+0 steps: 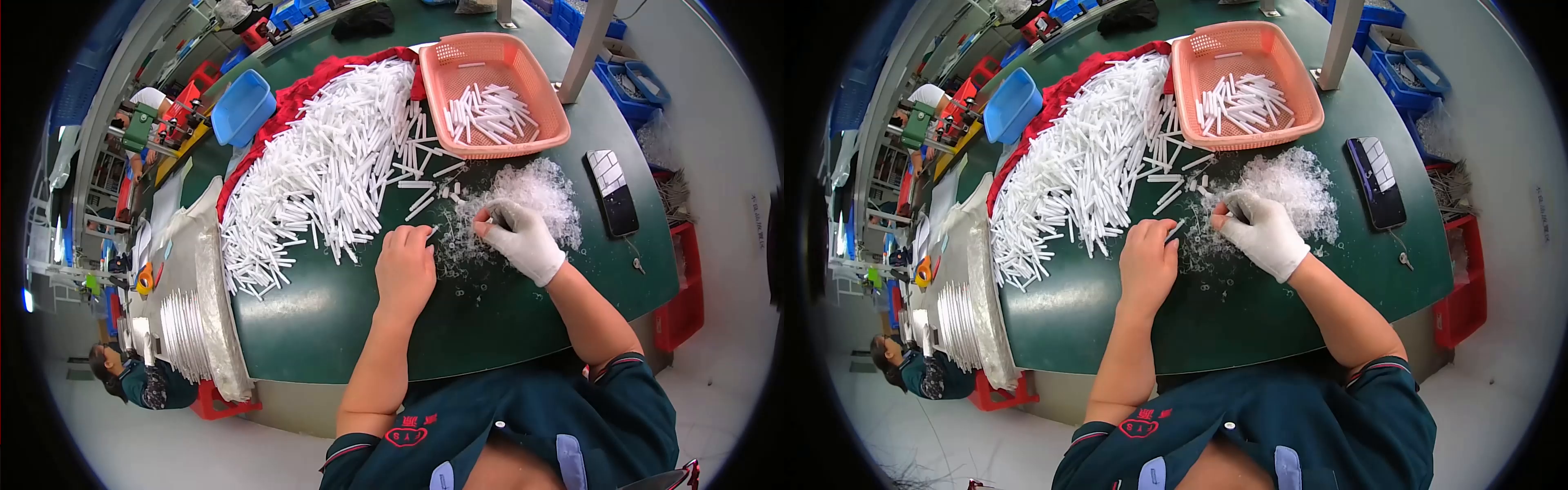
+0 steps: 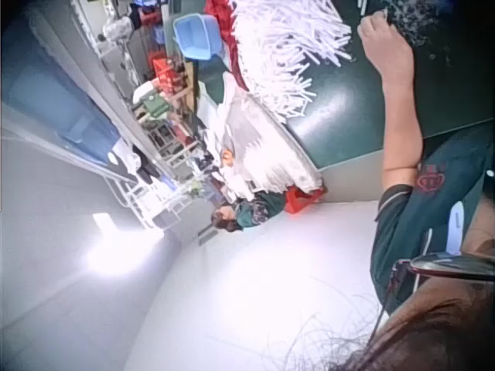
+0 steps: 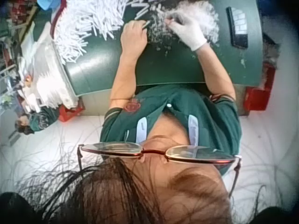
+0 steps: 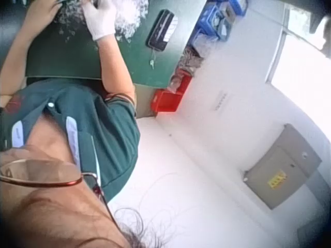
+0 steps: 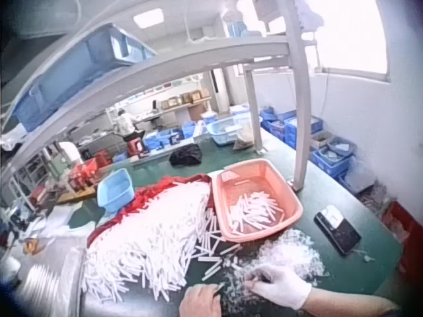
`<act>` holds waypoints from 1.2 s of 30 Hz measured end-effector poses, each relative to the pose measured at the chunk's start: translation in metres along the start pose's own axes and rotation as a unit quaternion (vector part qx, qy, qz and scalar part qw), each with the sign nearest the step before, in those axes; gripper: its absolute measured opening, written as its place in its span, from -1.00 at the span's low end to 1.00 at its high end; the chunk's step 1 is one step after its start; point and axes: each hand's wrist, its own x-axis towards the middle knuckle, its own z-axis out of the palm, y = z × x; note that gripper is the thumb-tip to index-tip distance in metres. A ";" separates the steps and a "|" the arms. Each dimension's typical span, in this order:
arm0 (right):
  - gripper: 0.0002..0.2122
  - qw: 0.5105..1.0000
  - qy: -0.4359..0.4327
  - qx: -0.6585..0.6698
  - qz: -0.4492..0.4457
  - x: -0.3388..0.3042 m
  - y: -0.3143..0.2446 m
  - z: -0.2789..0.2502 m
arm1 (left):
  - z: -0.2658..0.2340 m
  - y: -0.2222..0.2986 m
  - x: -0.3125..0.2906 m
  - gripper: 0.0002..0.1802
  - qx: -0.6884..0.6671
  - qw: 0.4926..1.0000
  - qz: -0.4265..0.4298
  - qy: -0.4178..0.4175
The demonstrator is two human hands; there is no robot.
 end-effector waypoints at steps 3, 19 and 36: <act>-0.84 0.998 0.006 -0.039 -0.053 0.003 0.011 -0.001 | 0.004 -0.001 0.002 -0.75 0.055 0.998 0.008 -0.010; -0.86 0.995 -0.022 -0.096 -0.033 -0.001 0.005 0.005 | 0.004 -0.003 0.002 -0.75 0.137 0.986 -0.042 -0.090; -0.81 0.984 -0.107 0.135 0.041 -0.006 -0.009 0.002 | -0.004 0.010 -0.006 -0.71 -0.541 0.803 -0.163 -0.189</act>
